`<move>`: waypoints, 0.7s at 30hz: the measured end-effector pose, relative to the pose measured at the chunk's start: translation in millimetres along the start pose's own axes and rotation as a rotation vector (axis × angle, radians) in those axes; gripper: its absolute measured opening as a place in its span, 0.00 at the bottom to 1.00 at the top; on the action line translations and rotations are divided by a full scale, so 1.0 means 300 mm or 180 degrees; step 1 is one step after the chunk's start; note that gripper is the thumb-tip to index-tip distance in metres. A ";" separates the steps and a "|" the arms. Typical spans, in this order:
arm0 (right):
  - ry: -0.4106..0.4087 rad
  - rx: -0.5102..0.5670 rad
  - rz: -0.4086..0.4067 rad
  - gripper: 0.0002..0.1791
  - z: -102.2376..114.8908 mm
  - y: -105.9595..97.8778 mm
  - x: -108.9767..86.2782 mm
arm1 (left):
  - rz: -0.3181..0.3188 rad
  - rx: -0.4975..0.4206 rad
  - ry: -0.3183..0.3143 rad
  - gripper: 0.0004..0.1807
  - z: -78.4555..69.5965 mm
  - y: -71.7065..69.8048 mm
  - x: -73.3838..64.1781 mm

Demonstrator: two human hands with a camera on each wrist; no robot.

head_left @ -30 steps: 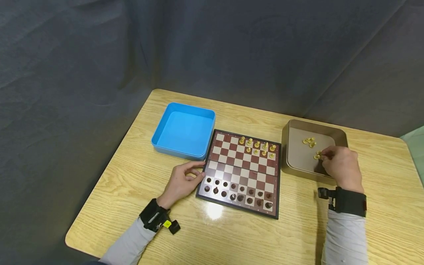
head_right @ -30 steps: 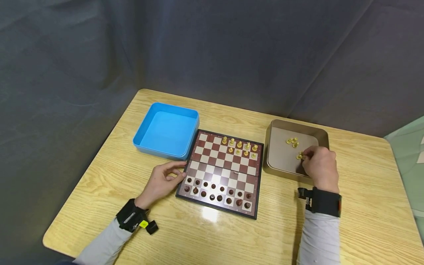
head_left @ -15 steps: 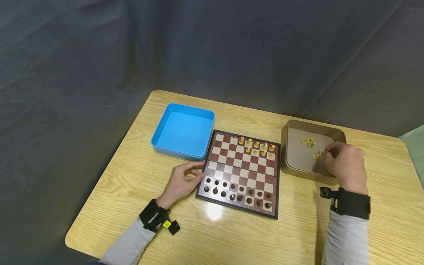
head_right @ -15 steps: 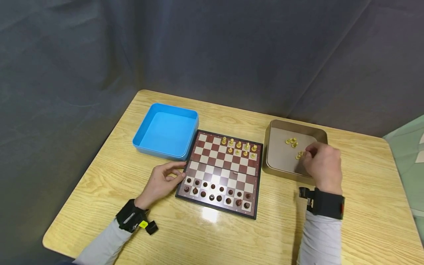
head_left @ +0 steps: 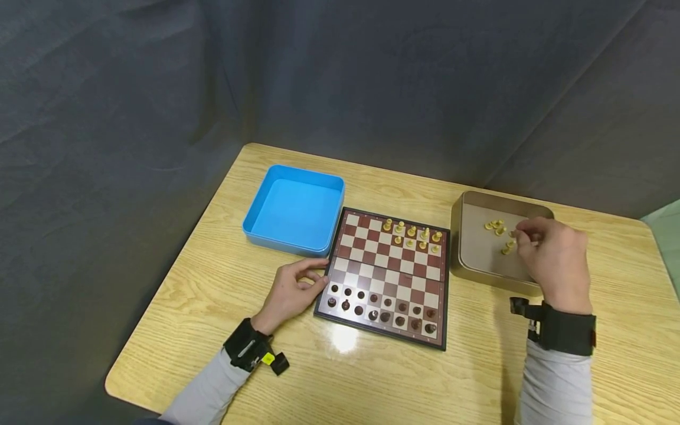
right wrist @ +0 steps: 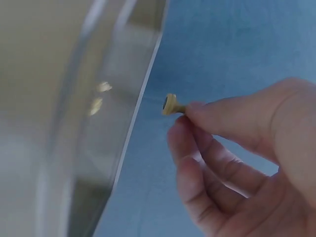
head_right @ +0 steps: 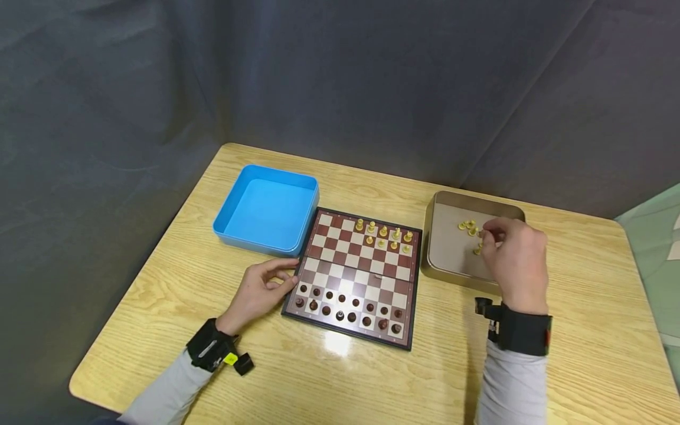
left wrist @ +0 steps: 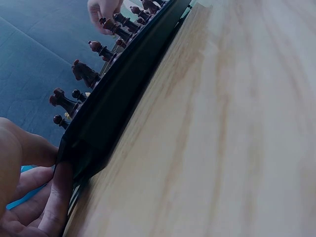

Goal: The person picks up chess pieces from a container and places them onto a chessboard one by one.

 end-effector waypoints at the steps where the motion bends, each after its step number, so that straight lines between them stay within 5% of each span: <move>1: -0.0033 0.0027 -0.0041 0.04 0.015 -0.005 0.001 | -0.0005 0.0004 -0.0002 0.19 0.013 0.001 0.002; 21: -0.0815 0.0358 -0.0338 0.05 0.314 -0.023 0.028 | -0.0023 0.0014 0.0028 0.19 -0.004 0.000 -0.002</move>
Point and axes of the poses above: each hand's wrist, its own x-axis towards the middle knuckle, its own y-axis out of the palm, z = x × y, the point moved 6 cm from there along x, towards the middle knuckle
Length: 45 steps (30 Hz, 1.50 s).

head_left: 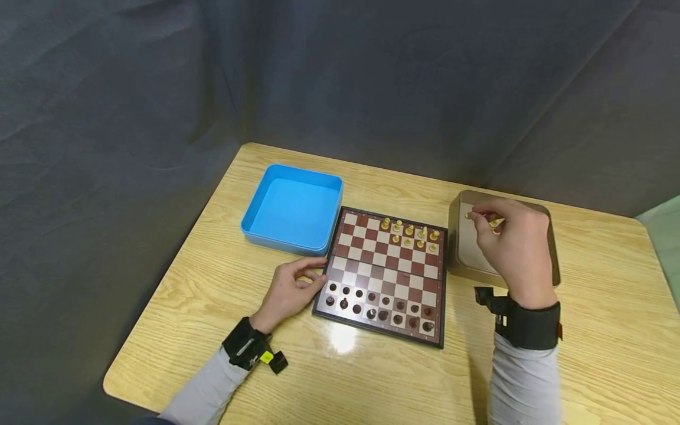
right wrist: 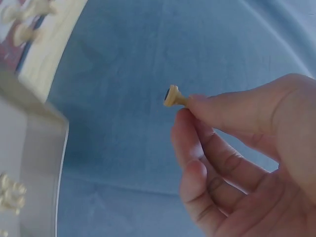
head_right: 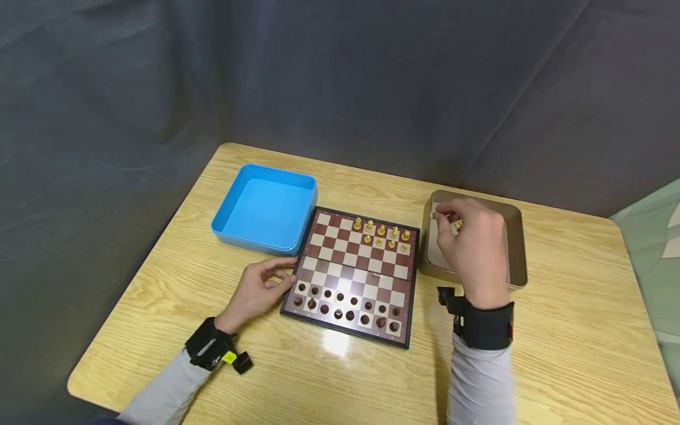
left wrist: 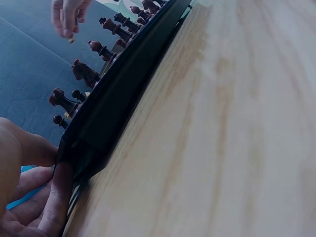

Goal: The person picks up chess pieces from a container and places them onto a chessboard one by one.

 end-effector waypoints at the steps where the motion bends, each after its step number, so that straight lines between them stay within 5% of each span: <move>1: 0.0002 0.0019 -0.0001 0.05 0.011 0.004 0.005 | -0.0002 -0.0002 -0.0003 0.19 0.000 0.000 0.000; 18: -0.0342 0.0365 0.0397 0.05 0.133 0.162 0.024 | 0.0005 -0.0005 -0.0012 0.19 -0.003 -0.005 0.001; 37: -0.0368 0.0623 0.1058 0.06 0.150 0.353 -0.006 | 0.0014 0.0011 0.0002 0.19 0.005 -0.002 0.004; 45: -0.0494 0.0627 0.1128 0.06 0.142 0.409 -0.019 | -0.0005 0.0018 -0.0051 0.19 0.012 -0.003 0.005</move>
Point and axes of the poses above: each hand's wrist, its own x-axis towards the middle knuckle, its own y-axis out of the palm, z = x × y, the point moved 6 cm from there along x, towards the middle knuckle
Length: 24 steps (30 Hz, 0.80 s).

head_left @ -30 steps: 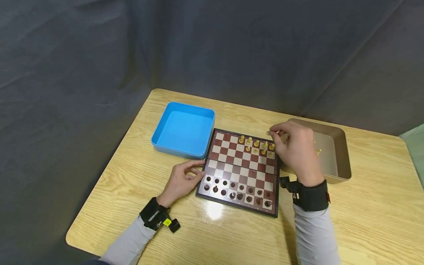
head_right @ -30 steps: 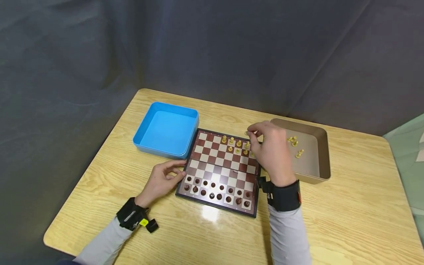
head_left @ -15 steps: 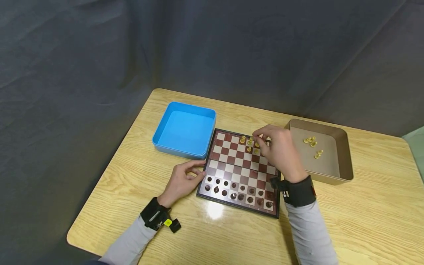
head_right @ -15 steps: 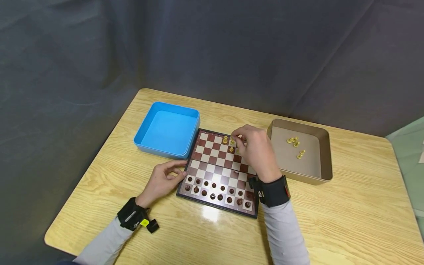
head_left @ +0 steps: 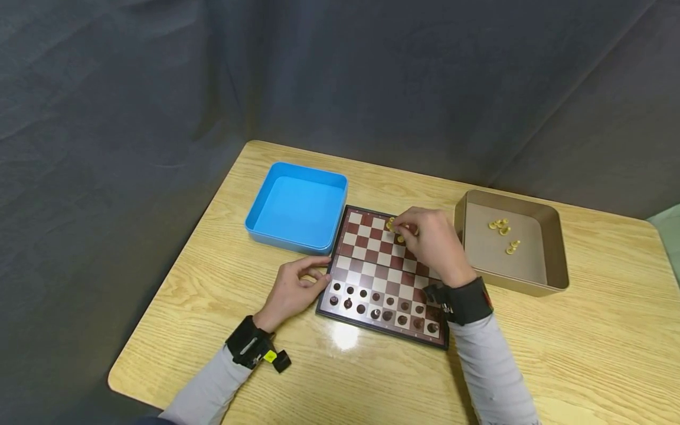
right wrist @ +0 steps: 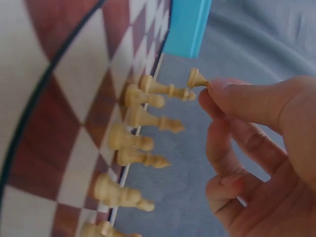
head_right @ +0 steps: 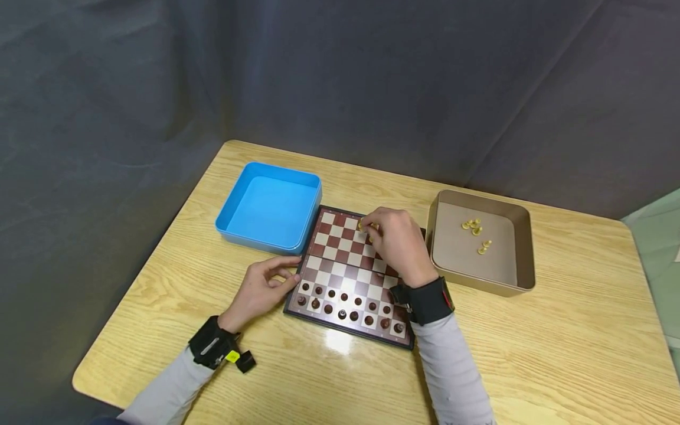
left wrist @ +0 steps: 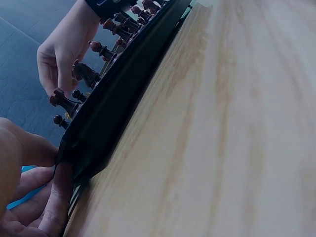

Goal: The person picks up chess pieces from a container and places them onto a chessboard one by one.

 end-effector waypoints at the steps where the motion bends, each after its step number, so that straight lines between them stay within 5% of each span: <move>1: -0.0011 0.0005 0.0013 0.06 -0.003 0.006 0.000 | -0.0003 0.0008 0.0005 0.19 0.002 0.000 0.001; 24: -0.0003 0.0000 0.0204 0.06 -0.025 0.061 -0.007 | 0.0040 -0.0037 0.0051 0.19 -0.010 0.000 -0.001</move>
Point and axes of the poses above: each hand's wrist, its own x-axis towards the middle knuckle, its own y-axis out of the palm, z = x × y, the point moved 6 cm from there along x, towards the middle knuckle
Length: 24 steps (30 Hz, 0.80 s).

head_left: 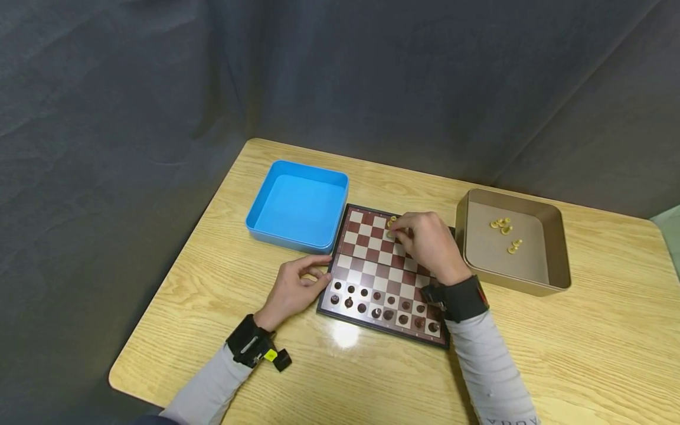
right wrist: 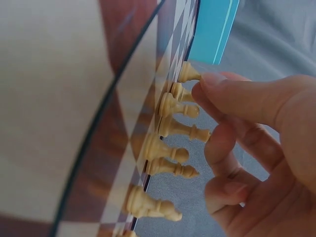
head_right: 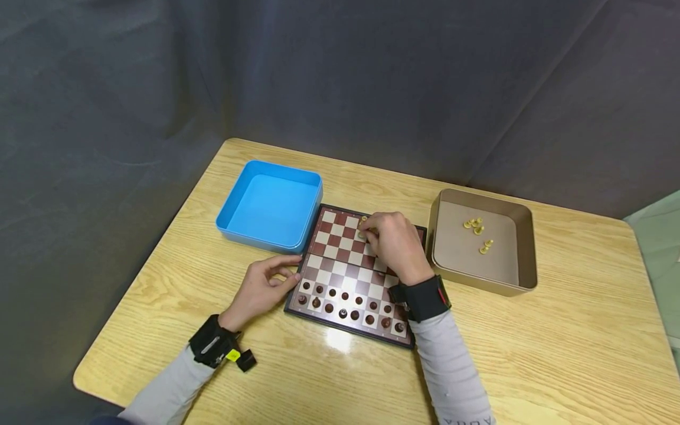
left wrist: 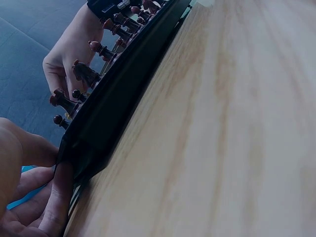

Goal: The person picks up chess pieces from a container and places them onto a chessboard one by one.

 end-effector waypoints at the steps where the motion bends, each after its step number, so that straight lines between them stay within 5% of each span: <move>1: -0.0001 0.0001 0.0000 0.06 0.000 0.000 0.000 | 0.0007 -0.0001 -0.0005 0.19 0.000 0.000 0.000; 24: 0.0043 0.0016 0.0051 0.06 -0.008 0.005 -0.001 | -0.0037 0.0027 -0.0026 0.19 0.001 0.000 -0.002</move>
Point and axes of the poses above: each hand's wrist, its own x-axis towards the middle knuckle, its own y-axis out of the palm, z = x × y, the point moved 6 cm from there along x, towards the middle knuckle
